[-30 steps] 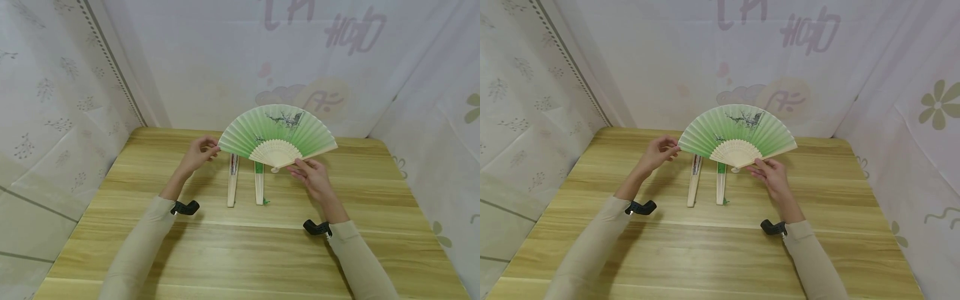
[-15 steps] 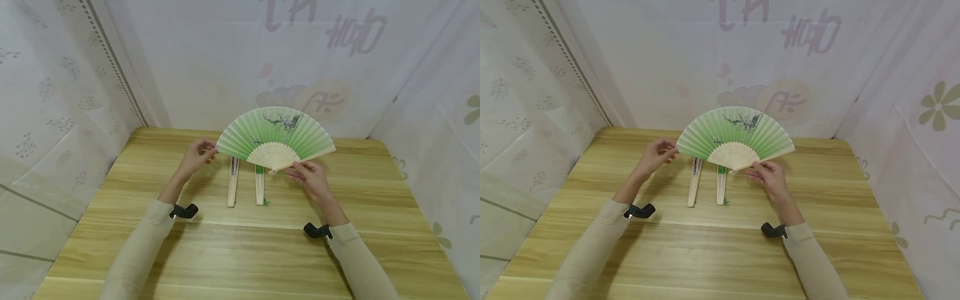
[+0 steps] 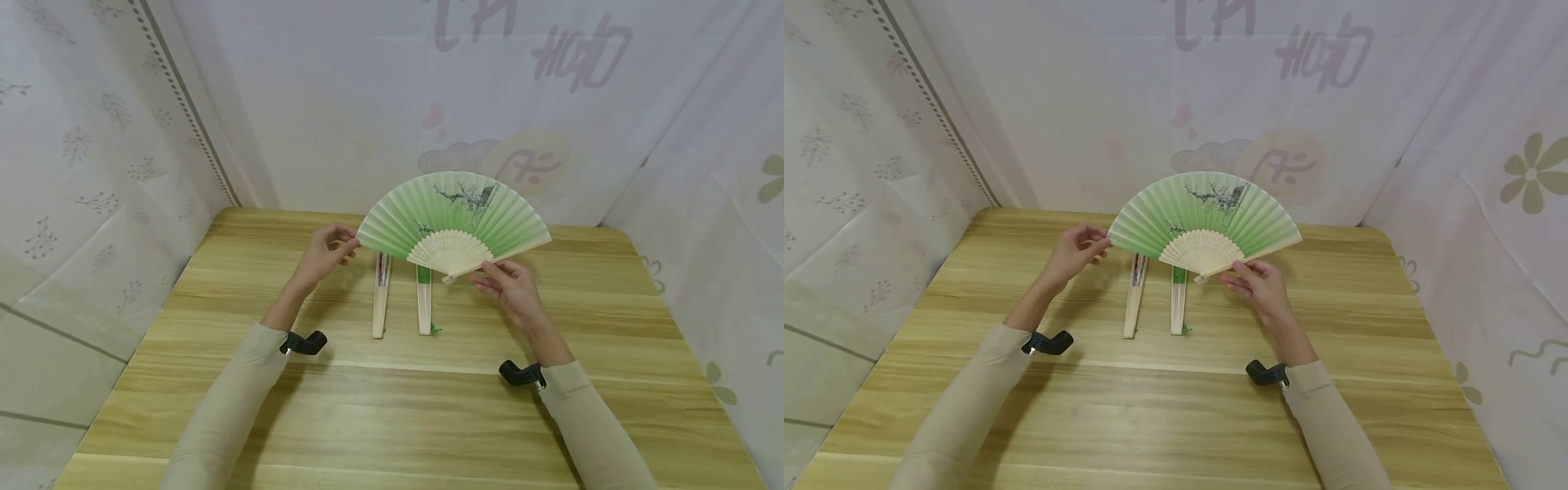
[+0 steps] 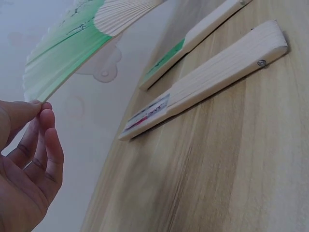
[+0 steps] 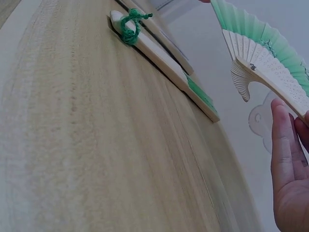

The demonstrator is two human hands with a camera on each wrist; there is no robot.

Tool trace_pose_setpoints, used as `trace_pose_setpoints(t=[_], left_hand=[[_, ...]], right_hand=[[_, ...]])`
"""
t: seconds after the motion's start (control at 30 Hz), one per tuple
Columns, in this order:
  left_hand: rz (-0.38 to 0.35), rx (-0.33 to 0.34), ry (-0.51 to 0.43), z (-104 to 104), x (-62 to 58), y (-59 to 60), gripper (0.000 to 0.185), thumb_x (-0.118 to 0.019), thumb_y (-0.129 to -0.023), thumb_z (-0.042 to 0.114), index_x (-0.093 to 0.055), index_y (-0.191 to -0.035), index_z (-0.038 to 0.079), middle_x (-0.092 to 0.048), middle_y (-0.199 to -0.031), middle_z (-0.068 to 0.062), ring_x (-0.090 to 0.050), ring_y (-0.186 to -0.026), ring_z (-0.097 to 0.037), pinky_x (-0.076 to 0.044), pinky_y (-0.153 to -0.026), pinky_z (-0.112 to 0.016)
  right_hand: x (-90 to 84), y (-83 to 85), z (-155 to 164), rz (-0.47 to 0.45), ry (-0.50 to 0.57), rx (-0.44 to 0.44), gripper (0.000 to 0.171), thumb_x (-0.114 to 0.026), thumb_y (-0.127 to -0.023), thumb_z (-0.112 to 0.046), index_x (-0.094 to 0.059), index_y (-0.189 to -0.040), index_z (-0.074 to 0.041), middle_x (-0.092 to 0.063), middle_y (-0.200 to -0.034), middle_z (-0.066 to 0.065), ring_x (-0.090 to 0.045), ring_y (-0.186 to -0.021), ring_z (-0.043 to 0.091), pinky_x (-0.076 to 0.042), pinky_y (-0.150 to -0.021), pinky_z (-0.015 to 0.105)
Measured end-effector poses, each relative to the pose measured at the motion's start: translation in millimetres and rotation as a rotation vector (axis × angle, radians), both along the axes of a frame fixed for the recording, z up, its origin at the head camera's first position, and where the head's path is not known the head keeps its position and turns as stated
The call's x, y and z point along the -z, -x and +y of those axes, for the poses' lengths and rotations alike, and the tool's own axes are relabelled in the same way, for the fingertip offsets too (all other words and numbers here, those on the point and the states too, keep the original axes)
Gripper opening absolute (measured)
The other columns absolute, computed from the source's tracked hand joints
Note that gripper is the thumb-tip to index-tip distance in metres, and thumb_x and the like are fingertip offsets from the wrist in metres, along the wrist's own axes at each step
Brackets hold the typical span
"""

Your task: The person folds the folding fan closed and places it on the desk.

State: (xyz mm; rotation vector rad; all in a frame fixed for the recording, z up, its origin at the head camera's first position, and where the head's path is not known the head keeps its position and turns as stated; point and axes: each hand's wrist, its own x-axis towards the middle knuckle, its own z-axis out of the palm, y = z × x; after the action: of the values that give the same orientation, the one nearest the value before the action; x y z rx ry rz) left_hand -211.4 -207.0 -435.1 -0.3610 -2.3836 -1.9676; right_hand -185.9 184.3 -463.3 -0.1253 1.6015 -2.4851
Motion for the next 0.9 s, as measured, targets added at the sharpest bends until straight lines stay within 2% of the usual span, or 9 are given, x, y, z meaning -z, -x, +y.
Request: trace_pose_setpoints(t=[0.17, 0.37, 0.47, 0.57, 0.8, 0.9], left_hand=[[-0.004, -0.017, -0.025, 4, -1.0, 2.8, 0.022, -0.067, -0.100, 0.008, -0.062, -0.116, -0.006, -0.064, -0.104, -0.023, -0.067, -0.079, -0.024, -0.060, -0.069, -0.039], [-0.037, -0.022, -0.051, 10, -2.9, 5.3, 0.023, -0.063, -0.101, 0.003, -0.058, -0.118, -0.011, -0.062, -0.105, -0.027, -0.065, -0.075, -0.014, -0.060, -0.068, -0.037], [-0.050, -0.030, -0.055, 13, -4.1, 6.8, 0.024, -0.061, -0.102, 0.002, -0.057, -0.121, -0.012, -0.060, -0.107, -0.028, -0.066, -0.078, -0.022, -0.060, -0.070, -0.042], [-0.054, -0.036, -0.054, 16, -5.3, 7.8, 0.025, -0.060, -0.102, 0.003, -0.056, -0.122, -0.012, -0.060, -0.108, -0.026, -0.066, -0.082, -0.030, -0.060, -0.070, -0.041], [-0.015, -0.041, -0.082, 23, -6.9, 11.4, 0.024, -0.062, -0.103, 0.009, -0.056, -0.121, -0.006, -0.059, -0.111, -0.029, -0.065, -0.078, -0.016, -0.059, -0.068, -0.033], [-0.006, -0.048, -0.102, 25, -7.8, 12.0, 0.021, -0.062, -0.103, 0.009, -0.056, -0.120, -0.004, -0.057, -0.112, -0.032, -0.065, -0.078, -0.017, -0.059, -0.067, -0.031]], right_hand=[[0.0, 1.0, 0, 0.002, -0.006, 0.000, 0.009, -0.064, -0.101, -0.004, -0.069, -0.101, 0.004, -0.072, -0.096, 0.017, -0.074, -0.087, 0.028, -0.060, -0.078, 0.034], [0.3, 1.3, -1, 0.008, -0.052, 0.013, 0.013, -0.065, -0.101, -0.006, -0.068, -0.104, 0.006, -0.072, -0.097, 0.021, -0.074, -0.087, 0.029, -0.060, -0.078, 0.036], [0.3, 2.0, -2, 0.012, -0.086, 0.018, 0.016, -0.065, -0.101, -0.008, -0.066, -0.107, 0.007, -0.071, -0.099, 0.022, -0.074, -0.087, 0.029, -0.059, -0.079, 0.036], [0.1, 2.4, -2, 0.009, -0.110, 0.020, 0.020, -0.065, -0.101, -0.009, -0.064, -0.110, 0.009, -0.072, -0.099, 0.020, -0.074, -0.086, 0.028, -0.060, -0.078, 0.036], [-3.5, 1.7, -3, 0.032, -0.140, 0.007, 0.029, -0.063, -0.102, -0.010, -0.061, -0.119, 0.013, -0.073, -0.102, 0.016, -0.075, -0.086, 0.026, -0.060, -0.077, 0.035], [-4.7, 1.2, -3, 0.047, -0.150, 0.003, 0.029, -0.063, -0.102, -0.010, -0.061, -0.119, 0.014, -0.073, -0.102, 0.016, -0.075, -0.085, 0.026, -0.060, -0.077, 0.035]])
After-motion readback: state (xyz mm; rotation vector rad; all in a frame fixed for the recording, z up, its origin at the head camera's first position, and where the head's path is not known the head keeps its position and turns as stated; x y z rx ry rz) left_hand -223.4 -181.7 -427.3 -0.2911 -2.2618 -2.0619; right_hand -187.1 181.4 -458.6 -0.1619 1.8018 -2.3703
